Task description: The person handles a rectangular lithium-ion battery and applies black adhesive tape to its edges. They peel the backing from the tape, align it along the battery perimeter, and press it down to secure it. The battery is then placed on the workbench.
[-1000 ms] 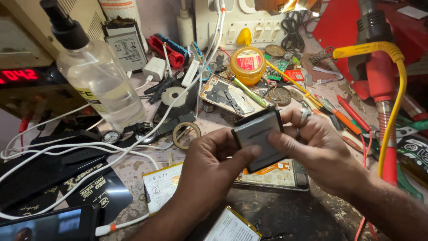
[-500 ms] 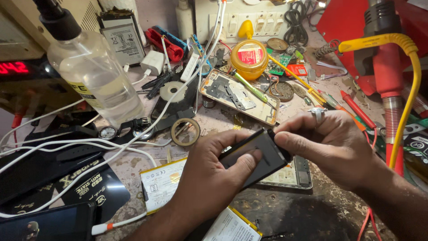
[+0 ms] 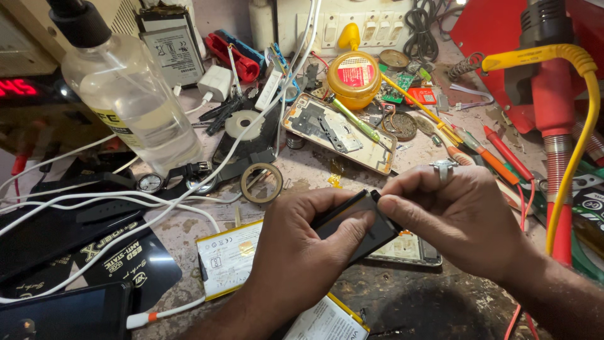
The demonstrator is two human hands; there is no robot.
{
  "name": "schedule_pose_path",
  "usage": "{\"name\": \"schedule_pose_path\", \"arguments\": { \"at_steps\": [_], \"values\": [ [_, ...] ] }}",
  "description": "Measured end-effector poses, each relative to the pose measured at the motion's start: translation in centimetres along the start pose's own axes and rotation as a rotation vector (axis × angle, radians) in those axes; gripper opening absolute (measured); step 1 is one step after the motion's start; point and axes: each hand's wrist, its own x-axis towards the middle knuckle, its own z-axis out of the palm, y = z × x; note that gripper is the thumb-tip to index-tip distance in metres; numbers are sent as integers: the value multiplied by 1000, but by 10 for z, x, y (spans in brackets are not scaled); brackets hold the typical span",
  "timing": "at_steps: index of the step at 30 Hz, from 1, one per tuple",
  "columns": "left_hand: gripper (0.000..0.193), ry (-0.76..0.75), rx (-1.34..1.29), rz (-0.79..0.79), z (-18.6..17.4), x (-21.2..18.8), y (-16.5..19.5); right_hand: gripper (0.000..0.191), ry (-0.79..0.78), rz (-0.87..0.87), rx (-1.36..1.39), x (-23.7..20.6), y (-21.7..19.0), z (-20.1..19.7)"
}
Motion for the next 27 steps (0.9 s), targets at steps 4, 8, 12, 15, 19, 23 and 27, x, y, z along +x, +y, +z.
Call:
{"name": "schedule_pose_path", "arguments": {
  "at_steps": [4,8,12,15,19,23,27],
  "values": [
    [21,20,37,-11,2,-4,2,13,28,-53,-54,-3,-3,2],
    [20,5,-9,-49,3,-6,6,14,16,-38,-22,-7,-5,2],
    [19,-22,-155,-101,10,-8,10,18,18,16,-35,-11,-10,-10],
    [18,28,-238,-143,15,-6,11,31,-166,-84,339,-11,-14,-26],
    [18,34,-399,-167,14,1,9,31,-121,88,169,-4,-10,-31],
    [23,33,-339,-182,16,5,5,23,-52,111,182,5,1,-21],
    [20,-22,-209,-142,15,5,3,21,-50,84,195,7,6,-18]
  ]
}}
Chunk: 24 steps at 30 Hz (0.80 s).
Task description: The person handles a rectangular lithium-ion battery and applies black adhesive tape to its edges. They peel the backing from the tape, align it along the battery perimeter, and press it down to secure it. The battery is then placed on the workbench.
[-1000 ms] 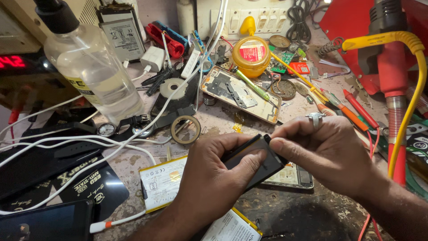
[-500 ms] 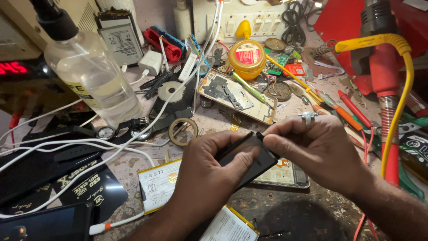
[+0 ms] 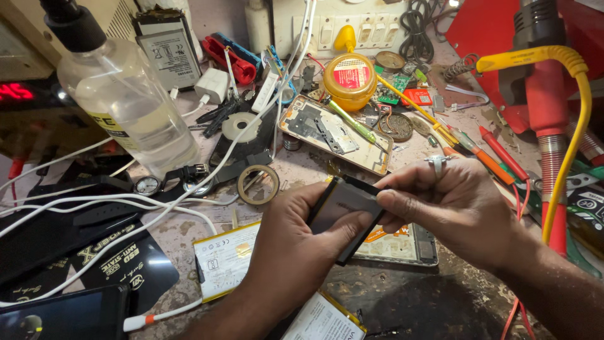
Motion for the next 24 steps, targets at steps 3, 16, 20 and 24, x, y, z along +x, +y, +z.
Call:
{"name": "schedule_pose_path", "arguments": {
  "at_steps": [3,16,20,24],
  "values": [
    [16,16,7,-25,-1,-2,1,24,-77,31,46,-1,-2,-4],
    [11,110,155,39,4,-6,4,17,4,-63,-33,-5,4,4],
    [11,80,124,19,1,-7,5,17,16,-61,-51,-6,2,8],
    [13,40,114,-33,-1,-9,8,18,-46,-6,-34,-11,-7,6]
  ]
}}
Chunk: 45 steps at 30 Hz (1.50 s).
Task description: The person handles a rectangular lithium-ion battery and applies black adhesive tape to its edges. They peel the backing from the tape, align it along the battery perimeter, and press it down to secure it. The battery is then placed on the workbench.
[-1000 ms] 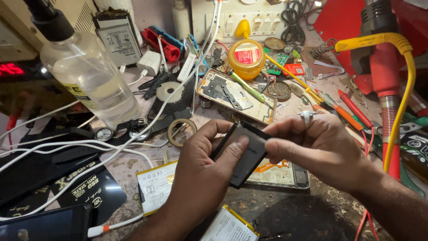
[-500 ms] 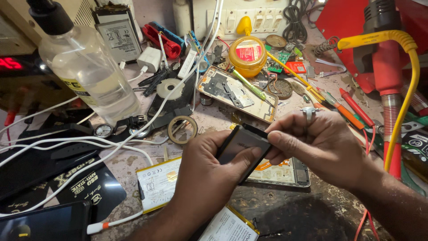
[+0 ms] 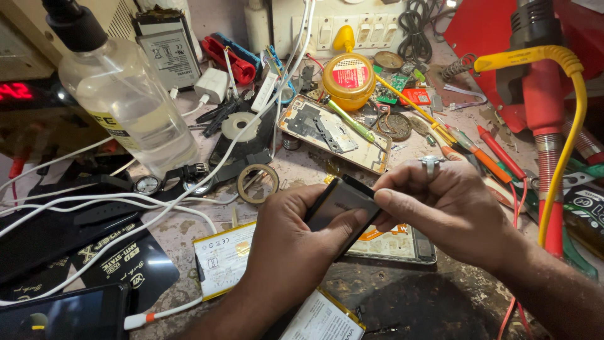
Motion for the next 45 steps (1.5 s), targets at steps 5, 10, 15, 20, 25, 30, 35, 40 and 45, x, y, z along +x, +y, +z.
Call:
{"name": "schedule_pose_path", "arguments": {
  "at_steps": [5,10,15,20,25,30,35,40,45],
  "values": [
    [16,-44,52,13,5,-2,2,19,28,-102,-79,-7,-3,-1],
    [18,-28,97,-13,16,0,2,16,30,-104,-62,-7,3,-6],
    [17,-23,143,-27,16,0,1,15,55,-89,-72,-7,10,-4],
    [18,-18,135,-50,12,-5,0,16,57,-104,-87,-9,10,5],
    [17,-40,92,9,10,-12,5,19,20,-109,-41,-17,-5,1],
    [20,-18,287,74,12,-17,8,18,-6,-129,-12,-18,-2,1],
    [10,40,270,288,13,-19,6,14,-41,-349,-41,-16,5,-3],
    [15,91,323,503,10,-17,0,22,-35,-448,-150,-11,-4,-6],
    [22,83,519,634,-4,-18,-10,25,-39,-614,-225,-11,-12,1]
  ]
}}
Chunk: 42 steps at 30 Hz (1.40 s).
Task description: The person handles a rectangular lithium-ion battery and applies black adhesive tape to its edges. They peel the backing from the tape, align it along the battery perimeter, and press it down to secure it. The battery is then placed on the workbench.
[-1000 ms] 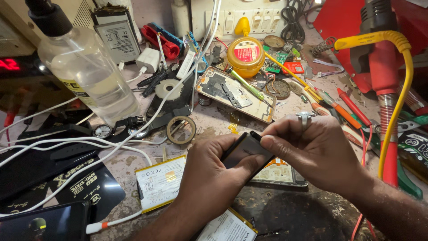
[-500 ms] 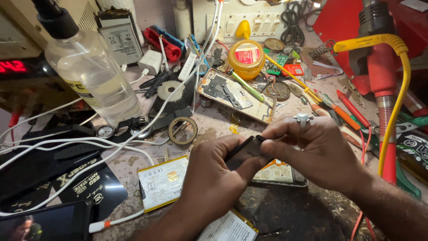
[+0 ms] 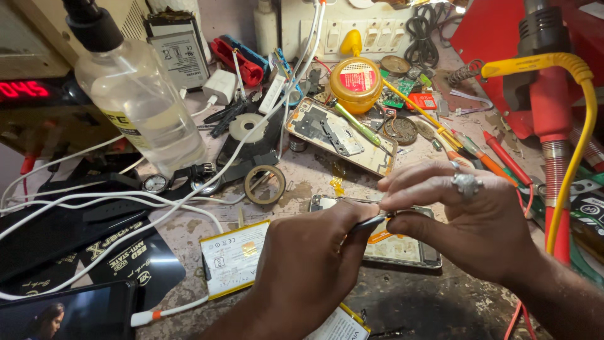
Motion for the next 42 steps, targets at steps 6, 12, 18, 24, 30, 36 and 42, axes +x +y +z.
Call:
{"name": "schedule_pose_path", "arguments": {
  "at_steps": [6,12,18,24,30,36,42],
  "values": [
    [24,-16,75,100,-4,-2,-3,22,11,-93,-198,1,-1,5],
    [23,-9,67,132,-6,-3,-1,20,7,-52,-106,-4,3,8],
    [20,-57,60,50,-6,-2,1,19,-2,-11,-84,-6,4,8],
    [18,-106,37,-53,-6,1,4,22,-35,2,-56,-6,1,0],
    [20,-28,55,64,-4,-2,2,19,9,-3,-145,-7,3,-3],
    [19,13,40,122,-7,-5,-6,29,7,-22,-19,-4,5,1],
    [10,12,105,114,-7,-7,-7,16,7,38,-89,-8,8,4]
  ]
}}
